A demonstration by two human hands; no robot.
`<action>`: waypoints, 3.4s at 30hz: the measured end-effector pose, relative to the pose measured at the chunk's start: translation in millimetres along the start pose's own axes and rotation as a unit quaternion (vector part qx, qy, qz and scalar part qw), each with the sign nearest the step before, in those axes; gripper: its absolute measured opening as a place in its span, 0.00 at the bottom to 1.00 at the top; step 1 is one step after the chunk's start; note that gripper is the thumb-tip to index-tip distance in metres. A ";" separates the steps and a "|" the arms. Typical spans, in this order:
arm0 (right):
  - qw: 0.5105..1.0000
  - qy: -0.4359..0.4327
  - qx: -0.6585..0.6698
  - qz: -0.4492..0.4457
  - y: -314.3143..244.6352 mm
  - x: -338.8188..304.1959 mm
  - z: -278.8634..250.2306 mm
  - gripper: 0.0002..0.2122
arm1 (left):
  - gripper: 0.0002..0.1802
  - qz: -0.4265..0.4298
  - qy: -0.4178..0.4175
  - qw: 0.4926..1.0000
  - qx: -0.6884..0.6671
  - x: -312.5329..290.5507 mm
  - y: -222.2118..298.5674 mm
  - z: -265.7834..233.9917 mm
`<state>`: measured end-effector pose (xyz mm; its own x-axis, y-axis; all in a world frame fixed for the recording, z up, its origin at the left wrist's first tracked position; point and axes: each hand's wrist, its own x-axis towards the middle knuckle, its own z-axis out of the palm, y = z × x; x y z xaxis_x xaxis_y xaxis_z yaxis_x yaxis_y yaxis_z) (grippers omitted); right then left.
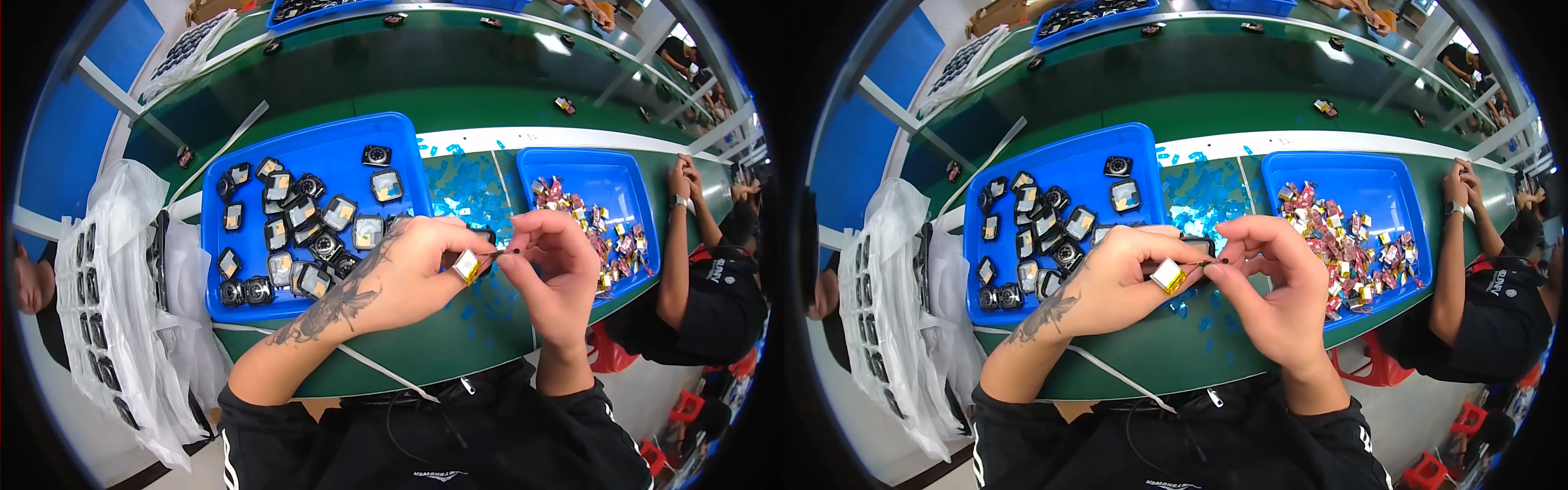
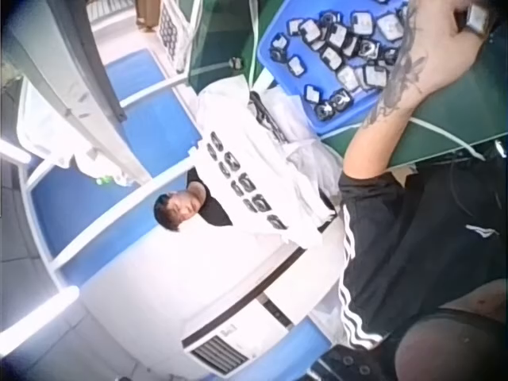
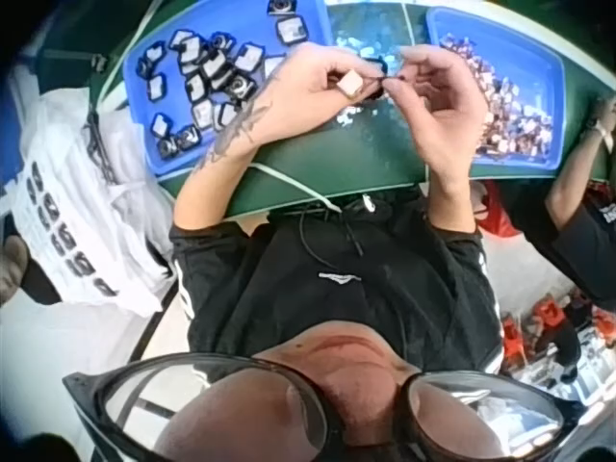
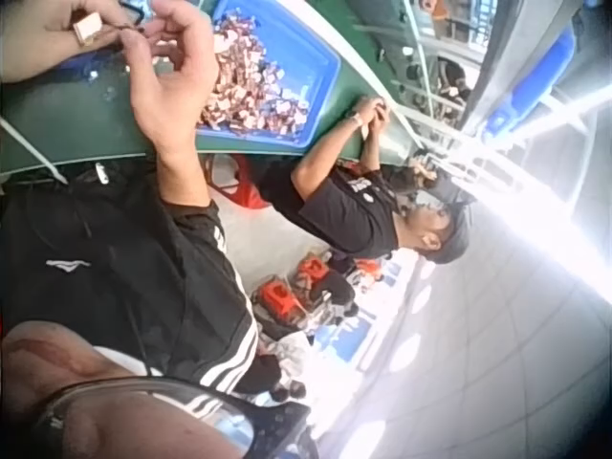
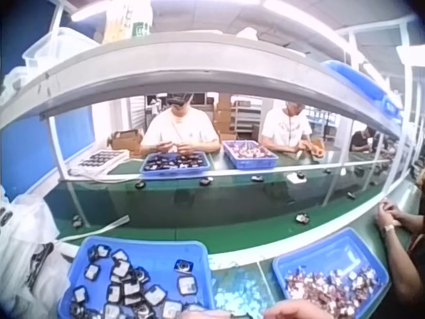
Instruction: Assembling small electronic components into frames on an assembly line.
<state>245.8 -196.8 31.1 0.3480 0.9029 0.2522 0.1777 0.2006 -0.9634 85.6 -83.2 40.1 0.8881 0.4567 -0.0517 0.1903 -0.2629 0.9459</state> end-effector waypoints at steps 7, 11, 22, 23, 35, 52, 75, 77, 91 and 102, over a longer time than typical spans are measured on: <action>0.992 0.065 0.097 0.051 3.7 3.9 7.3 0.17 | 0.22 0.061 0.084 0.966 -0.236 1.7 -4.9 11.3; 0.992 0.072 0.095 0.044 8.0 3.6 7.6 0.20 | 0.23 0.059 0.070 0.952 -0.292 3.7 -9.8 13.7; 0.997 0.054 -0.049 0.012 12.7 8.5 4.6 0.23 | 0.21 0.062 0.107 0.941 -0.316 5.2 -12.3 23.3; 0.996 0.062 -0.058 0.016 12.1 8.4 8.8 0.23 | 0.24 0.063 0.111 0.940 -0.317 4.8 -11.3 23.3; 0.991 -0.085 -0.093 0.052 12.9 50.3 19.1 0.22 | 0.23 0.056 0.205 0.920 -0.329 11.8 -32.5 12.3; 0.931 -0.035 -0.349 0.096 113.5 219.9 -40.0 0.18 | 0.09 0.041 0.243 0.877 0.412 4.4 -58.2 -48.4; 0.872 -0.239 -0.412 -0.115 39.2 81.3 -100.8 0.09 | 0.14 -0.109 0.157 0.881 -0.433 11.7 -20.3 3.6; 0.862 -0.260 -0.416 -0.129 44.3 80.8 -100.7 0.09 | 0.13 -0.099 0.174 0.882 -0.427 12.6 -21.3 10.5; 0.998 -0.036 0.019 0.051 4.7 15.7 -39.1 0.03 | 0.15 0.065 0.168 0.982 -0.055 5.0 -13.1 25.6; 0.977 -0.112 0.138 0.121 0.9 15.1 -28.4 0.03 | 0.07 0.172 0.183 0.968 0.021 2.8 -12.4 22.5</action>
<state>277.4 -193.8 36.6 0.1334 0.9909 0.0175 -0.1511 0.0378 -0.9878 95.1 -97.7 21.0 0.6959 0.6049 0.3871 -0.0664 -0.4825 0.8734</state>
